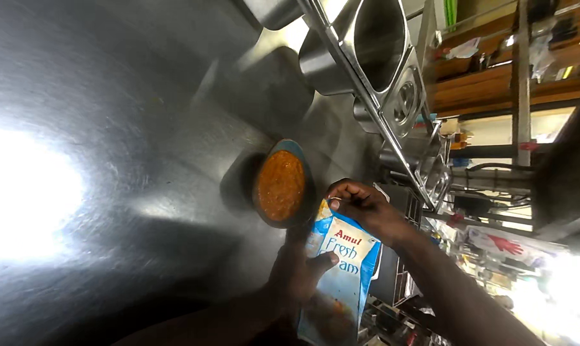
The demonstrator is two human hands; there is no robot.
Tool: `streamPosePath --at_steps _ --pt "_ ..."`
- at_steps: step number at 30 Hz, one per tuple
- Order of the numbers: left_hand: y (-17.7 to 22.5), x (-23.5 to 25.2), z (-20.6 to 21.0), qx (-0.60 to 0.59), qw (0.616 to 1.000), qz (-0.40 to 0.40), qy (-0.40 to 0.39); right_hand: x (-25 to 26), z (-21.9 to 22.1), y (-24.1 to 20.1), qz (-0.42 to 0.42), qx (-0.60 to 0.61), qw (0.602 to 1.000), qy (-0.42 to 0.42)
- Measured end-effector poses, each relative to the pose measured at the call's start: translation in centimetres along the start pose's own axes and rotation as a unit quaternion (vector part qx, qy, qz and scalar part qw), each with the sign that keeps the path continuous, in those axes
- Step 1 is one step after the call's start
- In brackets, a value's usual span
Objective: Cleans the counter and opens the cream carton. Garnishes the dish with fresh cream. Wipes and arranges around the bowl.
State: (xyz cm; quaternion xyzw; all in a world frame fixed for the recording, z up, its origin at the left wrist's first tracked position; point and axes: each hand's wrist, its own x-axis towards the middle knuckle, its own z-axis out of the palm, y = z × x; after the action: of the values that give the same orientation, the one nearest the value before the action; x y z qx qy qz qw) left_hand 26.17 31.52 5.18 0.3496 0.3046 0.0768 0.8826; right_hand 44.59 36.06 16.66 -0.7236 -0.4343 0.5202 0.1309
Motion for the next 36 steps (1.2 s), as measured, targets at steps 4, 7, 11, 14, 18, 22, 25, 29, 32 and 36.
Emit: streamPosePath --at_steps 4,7,11,14,18,22,25,29,32,36 --pt "0.5 0.1 0.0 -0.032 0.999 -0.033 -0.008 0.8 0.1 -0.6 0.020 0.027 0.999 -0.011" --pt "1.2 0.4 -0.2 -0.094 0.993 -0.061 -0.027 1.4 -0.1 -0.9 0.043 0.021 0.999 -0.009" --pt "1.9 1.1 0.0 -0.131 0.989 -0.054 -0.028 2.1 -0.6 -1.5 0.079 0.014 0.997 -0.005" --pt "1.5 1.3 0.5 -0.142 0.989 -0.037 0.002 2.7 -0.7 -2.3 0.091 -0.003 0.996 -0.018" --pt "1.5 1.4 0.7 -0.143 0.989 -0.033 0.024 3.2 -0.6 -2.6 0.096 -0.014 0.995 -0.027" --pt "1.4 1.4 0.5 -0.132 0.990 -0.025 0.030 3.5 -0.3 -2.8 0.098 -0.021 0.995 -0.029" --pt "1.4 1.3 0.5 -0.107 0.993 -0.034 0.041 3.7 0.0 -2.9 0.108 -0.031 0.993 -0.032" --pt "1.6 1.3 0.1 -0.135 0.990 -0.047 0.009 3.9 0.0 -3.3 0.130 -0.053 0.990 -0.031" --pt "2.6 1.4 -1.1 -0.245 0.958 -0.083 -0.120 3.7 -0.3 -3.4 0.143 -0.057 0.988 -0.028" --pt "4.1 2.2 -1.0 -0.236 0.954 -0.132 -0.132 3.7 -0.7 -3.6 0.152 -0.056 0.986 -0.028"
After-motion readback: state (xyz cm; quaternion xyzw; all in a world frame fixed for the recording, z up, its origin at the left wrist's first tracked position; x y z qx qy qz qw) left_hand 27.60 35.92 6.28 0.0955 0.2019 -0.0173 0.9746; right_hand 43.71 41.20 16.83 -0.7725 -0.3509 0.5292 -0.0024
